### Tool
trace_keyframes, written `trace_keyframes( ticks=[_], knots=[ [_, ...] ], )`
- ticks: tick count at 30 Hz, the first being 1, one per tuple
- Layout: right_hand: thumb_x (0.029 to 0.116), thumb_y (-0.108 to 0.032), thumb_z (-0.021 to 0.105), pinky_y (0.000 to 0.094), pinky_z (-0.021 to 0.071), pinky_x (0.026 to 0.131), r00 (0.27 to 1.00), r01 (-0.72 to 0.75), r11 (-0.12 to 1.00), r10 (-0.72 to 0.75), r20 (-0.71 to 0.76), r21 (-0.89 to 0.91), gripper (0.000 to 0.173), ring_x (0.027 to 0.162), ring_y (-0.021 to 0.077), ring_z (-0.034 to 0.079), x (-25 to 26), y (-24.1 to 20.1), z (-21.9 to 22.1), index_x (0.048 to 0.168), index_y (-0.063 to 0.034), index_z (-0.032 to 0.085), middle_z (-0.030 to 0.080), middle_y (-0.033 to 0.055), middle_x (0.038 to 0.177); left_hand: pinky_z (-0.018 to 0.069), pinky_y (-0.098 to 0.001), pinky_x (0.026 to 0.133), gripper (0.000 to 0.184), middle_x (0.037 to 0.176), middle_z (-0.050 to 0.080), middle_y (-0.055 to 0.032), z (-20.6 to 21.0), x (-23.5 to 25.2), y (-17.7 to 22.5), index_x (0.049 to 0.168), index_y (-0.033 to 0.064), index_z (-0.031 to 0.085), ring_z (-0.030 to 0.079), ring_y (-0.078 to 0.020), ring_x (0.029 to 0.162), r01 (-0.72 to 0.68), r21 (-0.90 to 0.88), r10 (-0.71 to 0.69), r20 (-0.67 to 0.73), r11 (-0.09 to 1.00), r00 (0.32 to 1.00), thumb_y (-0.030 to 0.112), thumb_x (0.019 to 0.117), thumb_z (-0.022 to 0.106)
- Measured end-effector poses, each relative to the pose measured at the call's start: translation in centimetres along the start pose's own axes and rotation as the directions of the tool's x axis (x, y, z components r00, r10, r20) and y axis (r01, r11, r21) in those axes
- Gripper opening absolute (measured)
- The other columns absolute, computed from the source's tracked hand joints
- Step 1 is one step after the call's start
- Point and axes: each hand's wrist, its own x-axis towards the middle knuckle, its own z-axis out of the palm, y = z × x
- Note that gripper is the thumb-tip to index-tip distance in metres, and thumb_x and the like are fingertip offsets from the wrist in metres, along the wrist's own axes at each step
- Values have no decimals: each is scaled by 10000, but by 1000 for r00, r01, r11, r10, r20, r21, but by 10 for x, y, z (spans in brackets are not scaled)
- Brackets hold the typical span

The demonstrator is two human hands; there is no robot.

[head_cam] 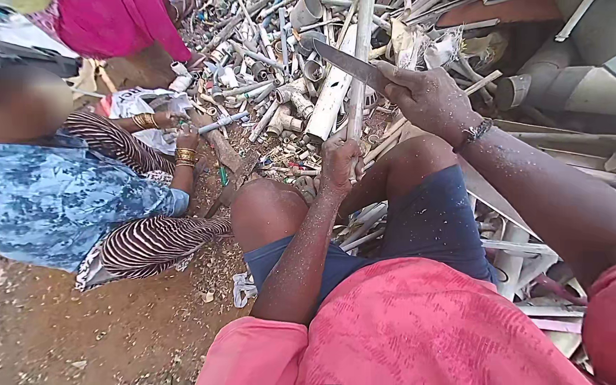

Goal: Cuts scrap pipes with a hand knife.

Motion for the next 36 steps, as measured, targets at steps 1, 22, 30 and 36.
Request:
trace_keyframes(
  ticks=[1, 22, 30, 36],
  knots=[
    [1098, -364, 402, 593, 526, 732, 999, 32, 999, -32, 11, 9, 455, 848, 372, 698, 0, 0, 1, 1545, -351, 486, 729, 156, 963, 421, -233, 325, 403, 680, 544, -32, 0, 0, 1, 1240, -28, 586, 442, -79, 380, 1, 4, -1, -5, 1000, 1000, 26, 859, 466],
    [1099, -357, 388, 613, 520, 706, 998, -68, 997, 68, 3, -32, 463, 844, 398, 697, 5, 0, 12, 1556, -379, 457, 724, 168, 955, 477, -274, 376, 275, 653, 584, -65, -1, 5, -5, 1157, -37, 650, 514, -124, 415, -35, 327, 67, -88, 944, 994, -3, 887, 605],
    [1091, -348, 410, 593, 530, 788, 998, -61, 997, 61, 23, 36, 465, 943, 355, 706, 1, 8, 9, 1552, -359, 473, 738, 136, 1093, 450, -235, 368, 317, 732, 613, -84, 7, 2, -6, 1197, -57, 622, 491, -98, 421, -14, 190, 22, -40, 982, 999, -34, 883, 590],
    [1096, -369, 384, 609, 515, 699, 999, -42, 999, 42, 19, -8, 471, 842, 390, 696, -2, -2, 17, 1563, -399, 439, 726, 162, 954, 446, -225, 366, 330, 764, 619, -86, 4, 2, -3, 1198, -55, 605, 487, -91, 422, -42, 147, 51, -62, 988, 997, -52, 870, 568]
  ],
)
